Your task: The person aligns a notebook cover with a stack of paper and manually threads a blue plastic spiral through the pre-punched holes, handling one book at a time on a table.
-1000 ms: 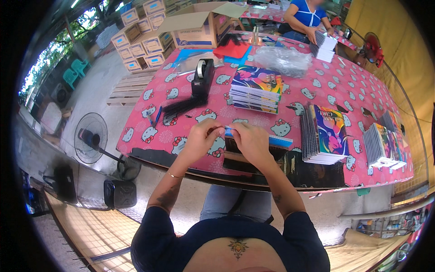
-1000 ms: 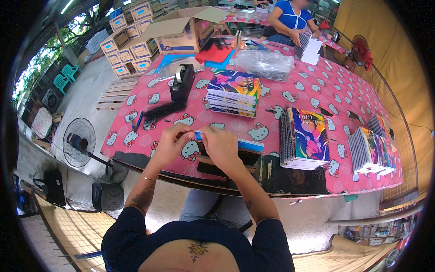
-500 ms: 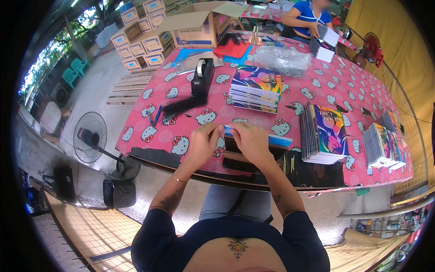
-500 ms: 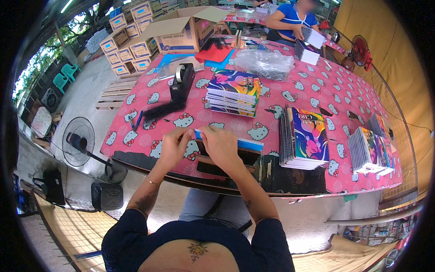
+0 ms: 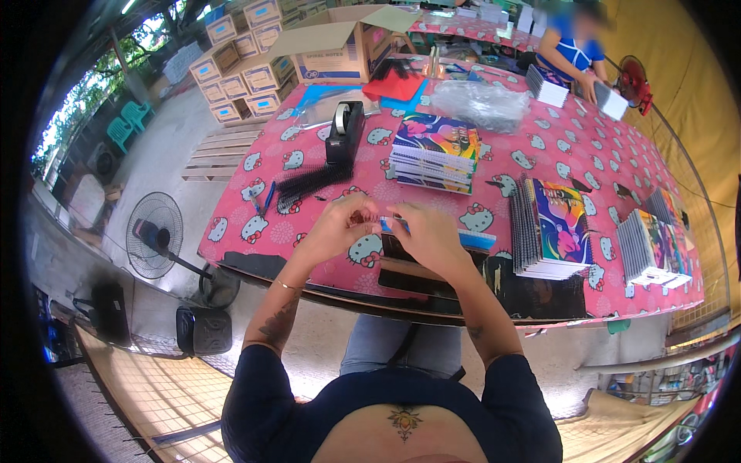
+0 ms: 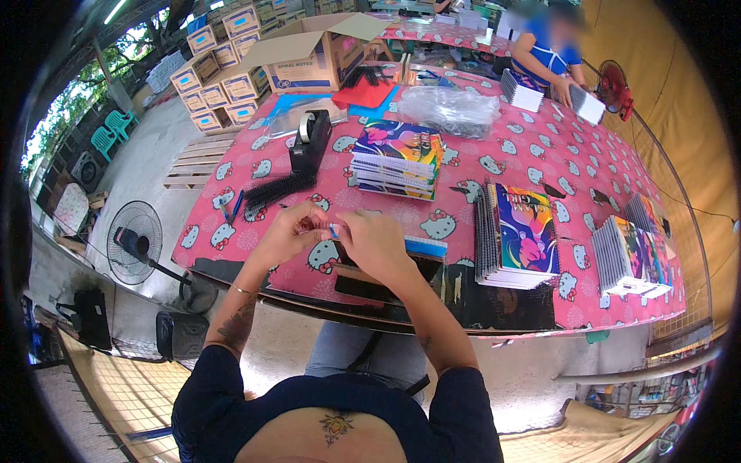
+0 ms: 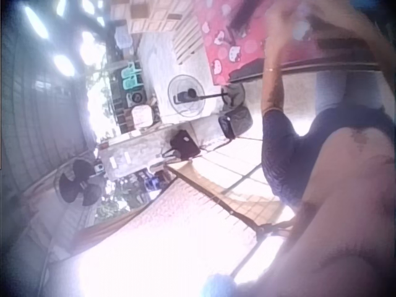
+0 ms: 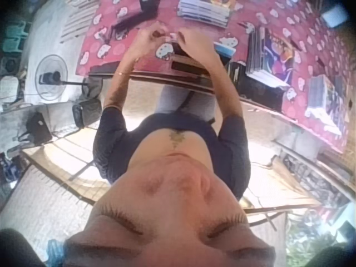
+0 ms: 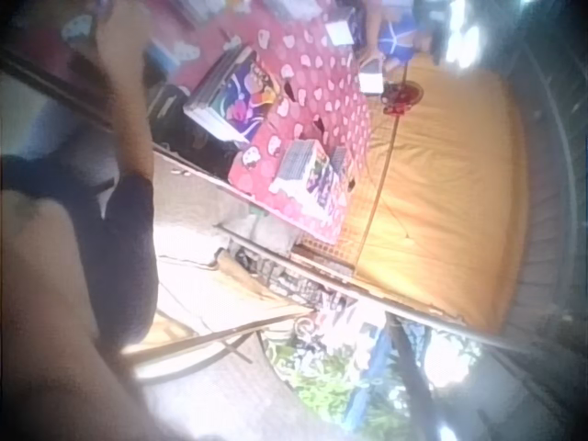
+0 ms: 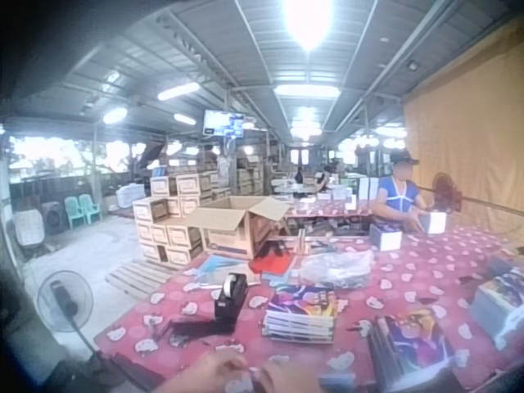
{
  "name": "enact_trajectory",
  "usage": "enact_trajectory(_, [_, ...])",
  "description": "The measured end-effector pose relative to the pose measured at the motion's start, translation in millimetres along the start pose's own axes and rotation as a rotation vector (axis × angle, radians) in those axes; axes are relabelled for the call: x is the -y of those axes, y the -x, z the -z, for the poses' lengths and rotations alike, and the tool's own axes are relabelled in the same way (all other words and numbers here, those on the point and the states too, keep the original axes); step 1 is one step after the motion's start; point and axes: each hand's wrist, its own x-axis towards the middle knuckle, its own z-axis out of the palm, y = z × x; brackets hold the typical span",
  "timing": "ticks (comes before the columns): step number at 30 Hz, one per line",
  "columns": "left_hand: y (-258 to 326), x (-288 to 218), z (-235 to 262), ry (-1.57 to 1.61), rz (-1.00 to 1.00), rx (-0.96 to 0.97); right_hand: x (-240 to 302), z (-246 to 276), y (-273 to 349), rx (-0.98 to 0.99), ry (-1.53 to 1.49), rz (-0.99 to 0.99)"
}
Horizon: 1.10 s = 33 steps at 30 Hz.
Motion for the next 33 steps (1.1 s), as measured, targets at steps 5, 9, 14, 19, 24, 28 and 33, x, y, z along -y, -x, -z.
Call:
enact_trajectory(5, [-4, -6, 7, 0.011, -0.007, 0.063, -2, 6, -21, 0.209, -0.058, -0.109])
enact_trajectory(9, [-4, -8, 5, -0.053, -0.062, 0.007, -5, 4, -19, 0.225, -0.142, -0.107])
enact_trajectory(14, [-3, -6, 7, -0.121, -0.104, -0.023, -9, 4, -19, 0.236, -0.230, -0.084])
enact_trajectory(19, [-7, -6, 8, -0.164, -0.147, -0.017, -7, 6, -16, 0.213, -0.177, -0.045])
enact_trajectory(24, [-5, -2, 2, -0.264, -0.275, -0.018, -1, 14, 4, 0.058, 0.106, 0.088])
enact_trajectory(28, [-5, -21, -8, -0.322, -0.291, -0.095, -3, 19, 23, -0.011, 0.182, 0.063])
enact_trajectory(33, [-10, -2, -5, -0.438, -0.316, 0.034, -13, 19, 28, -0.027, 0.201, 0.042])
